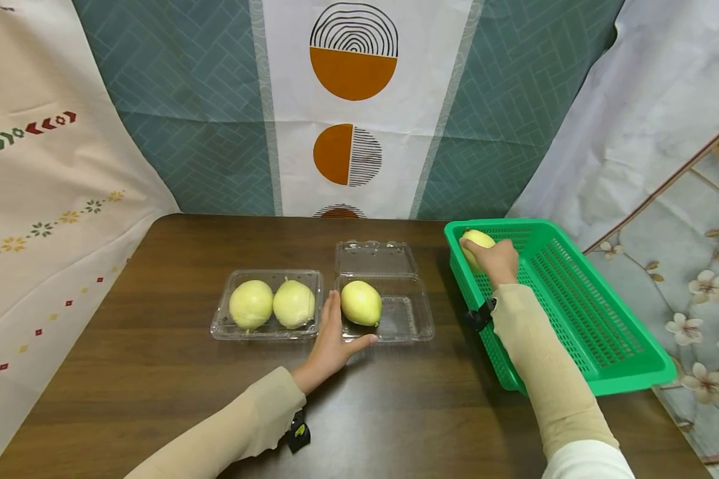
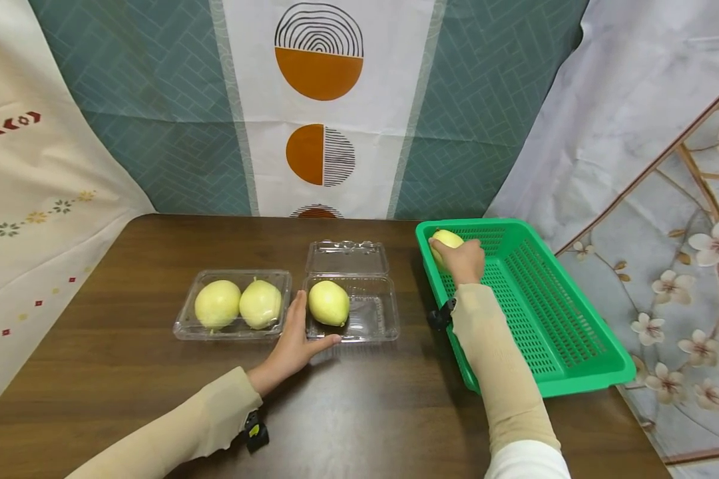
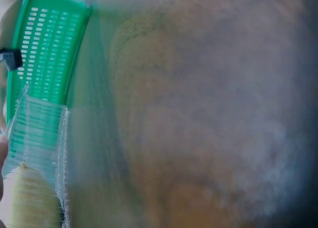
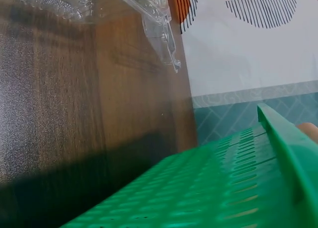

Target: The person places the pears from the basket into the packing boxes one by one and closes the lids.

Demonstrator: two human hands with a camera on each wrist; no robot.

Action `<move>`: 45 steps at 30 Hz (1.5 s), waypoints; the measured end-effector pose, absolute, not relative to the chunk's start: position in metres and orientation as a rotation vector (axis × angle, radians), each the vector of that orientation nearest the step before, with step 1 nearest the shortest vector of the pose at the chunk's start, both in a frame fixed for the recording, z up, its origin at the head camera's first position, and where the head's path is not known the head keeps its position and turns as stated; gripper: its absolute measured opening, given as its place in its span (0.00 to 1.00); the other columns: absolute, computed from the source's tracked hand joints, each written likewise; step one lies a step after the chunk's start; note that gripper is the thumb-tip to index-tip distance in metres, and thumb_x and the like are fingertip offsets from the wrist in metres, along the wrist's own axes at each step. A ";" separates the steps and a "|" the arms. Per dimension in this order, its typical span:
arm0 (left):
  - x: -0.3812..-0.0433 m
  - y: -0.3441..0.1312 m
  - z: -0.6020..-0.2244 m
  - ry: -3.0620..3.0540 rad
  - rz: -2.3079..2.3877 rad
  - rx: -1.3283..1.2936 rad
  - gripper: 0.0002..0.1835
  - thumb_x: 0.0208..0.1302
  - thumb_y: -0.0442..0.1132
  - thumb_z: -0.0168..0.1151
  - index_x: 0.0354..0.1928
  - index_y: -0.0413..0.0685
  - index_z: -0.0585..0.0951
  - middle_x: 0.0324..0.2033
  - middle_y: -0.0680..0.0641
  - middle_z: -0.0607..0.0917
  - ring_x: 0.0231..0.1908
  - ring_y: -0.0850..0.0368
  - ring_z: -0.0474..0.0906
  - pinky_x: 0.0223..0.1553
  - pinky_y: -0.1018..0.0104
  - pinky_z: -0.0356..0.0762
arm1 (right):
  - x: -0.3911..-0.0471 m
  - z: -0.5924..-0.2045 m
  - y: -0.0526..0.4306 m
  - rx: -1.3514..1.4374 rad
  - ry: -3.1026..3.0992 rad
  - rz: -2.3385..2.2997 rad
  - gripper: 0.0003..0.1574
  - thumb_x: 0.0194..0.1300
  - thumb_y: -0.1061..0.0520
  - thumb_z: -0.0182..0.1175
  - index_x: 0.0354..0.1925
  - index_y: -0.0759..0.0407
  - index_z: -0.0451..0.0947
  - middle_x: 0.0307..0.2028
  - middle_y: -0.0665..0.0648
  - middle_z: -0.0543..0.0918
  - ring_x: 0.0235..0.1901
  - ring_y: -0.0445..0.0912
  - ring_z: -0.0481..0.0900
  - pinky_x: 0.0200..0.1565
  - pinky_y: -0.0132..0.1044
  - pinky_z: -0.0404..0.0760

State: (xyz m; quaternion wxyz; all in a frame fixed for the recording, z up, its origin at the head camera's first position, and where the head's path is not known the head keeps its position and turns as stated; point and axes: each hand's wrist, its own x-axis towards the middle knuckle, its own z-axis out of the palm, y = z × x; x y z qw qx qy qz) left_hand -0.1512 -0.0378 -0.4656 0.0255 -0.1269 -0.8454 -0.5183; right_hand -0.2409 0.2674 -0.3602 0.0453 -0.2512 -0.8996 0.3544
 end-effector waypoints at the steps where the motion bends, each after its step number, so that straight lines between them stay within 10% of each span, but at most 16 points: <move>1: -0.151 -0.038 -0.466 -2.616 -1.602 -0.389 0.61 0.48 0.48 0.75 0.72 0.29 0.44 0.71 0.28 0.45 0.71 0.33 0.42 0.68 0.38 0.48 | -0.240 -0.359 0.267 -0.770 -2.745 1.082 0.58 0.56 0.28 0.57 0.64 0.72 0.57 0.54 0.71 0.70 0.45 0.57 0.70 0.40 0.45 0.74; 45: -0.150 -0.034 -0.463 -2.639 -1.584 -0.357 0.61 0.49 0.48 0.75 0.72 0.30 0.43 0.71 0.29 0.45 0.71 0.34 0.42 0.68 0.38 0.47 | -0.198 -0.336 0.259 -0.569 -2.605 1.119 0.56 0.53 0.26 0.59 0.60 0.68 0.66 0.54 0.68 0.74 0.47 0.58 0.73 0.37 0.43 0.75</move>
